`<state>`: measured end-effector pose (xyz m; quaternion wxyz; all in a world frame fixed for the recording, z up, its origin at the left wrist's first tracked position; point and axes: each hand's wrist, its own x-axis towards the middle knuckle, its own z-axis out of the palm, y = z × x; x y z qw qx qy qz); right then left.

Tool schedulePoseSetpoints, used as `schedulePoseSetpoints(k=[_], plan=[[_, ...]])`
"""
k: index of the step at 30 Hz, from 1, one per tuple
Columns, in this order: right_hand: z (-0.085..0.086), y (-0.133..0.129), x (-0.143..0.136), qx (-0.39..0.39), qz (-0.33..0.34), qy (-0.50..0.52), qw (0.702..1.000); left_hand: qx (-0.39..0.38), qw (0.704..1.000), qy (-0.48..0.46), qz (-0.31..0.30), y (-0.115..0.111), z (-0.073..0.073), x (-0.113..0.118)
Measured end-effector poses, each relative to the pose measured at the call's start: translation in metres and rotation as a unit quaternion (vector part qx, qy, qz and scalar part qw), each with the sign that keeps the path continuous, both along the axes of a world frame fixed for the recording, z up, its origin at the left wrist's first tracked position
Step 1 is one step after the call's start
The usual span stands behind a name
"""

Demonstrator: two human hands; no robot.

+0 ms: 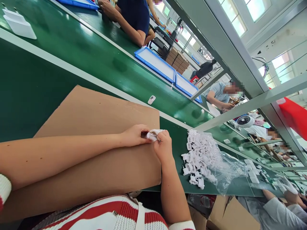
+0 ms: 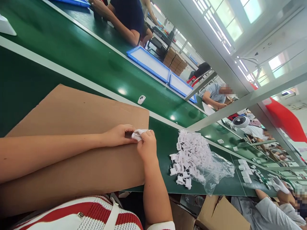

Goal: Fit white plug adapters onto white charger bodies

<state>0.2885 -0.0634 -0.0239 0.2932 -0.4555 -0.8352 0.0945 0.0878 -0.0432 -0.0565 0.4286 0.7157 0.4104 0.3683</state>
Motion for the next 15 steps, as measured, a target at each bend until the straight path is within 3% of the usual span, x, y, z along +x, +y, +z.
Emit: schedulePoseSetpoints(k=[4,9,12,15], plan=[[0.002,0.003,0.000,-0.011,-0.017,-0.028,0.999,-0.023,1.000,-0.010,-0.006,0.001,-0.001,0.000],[-0.010,0.002,-0.009,-0.006,-0.074,-0.006,0.997,-0.038,0.999,-0.008,0.024,-0.004,0.003,0.004],[-0.015,-0.009,-0.006,0.004,-0.094,0.027,0.995,-0.055,0.998,0.002,0.016,-0.006,0.012,0.007],[-0.014,-0.037,0.024,0.036,-0.127,0.049,0.990,-0.083,0.995,0.023,0.050,0.001,0.029,0.000]])
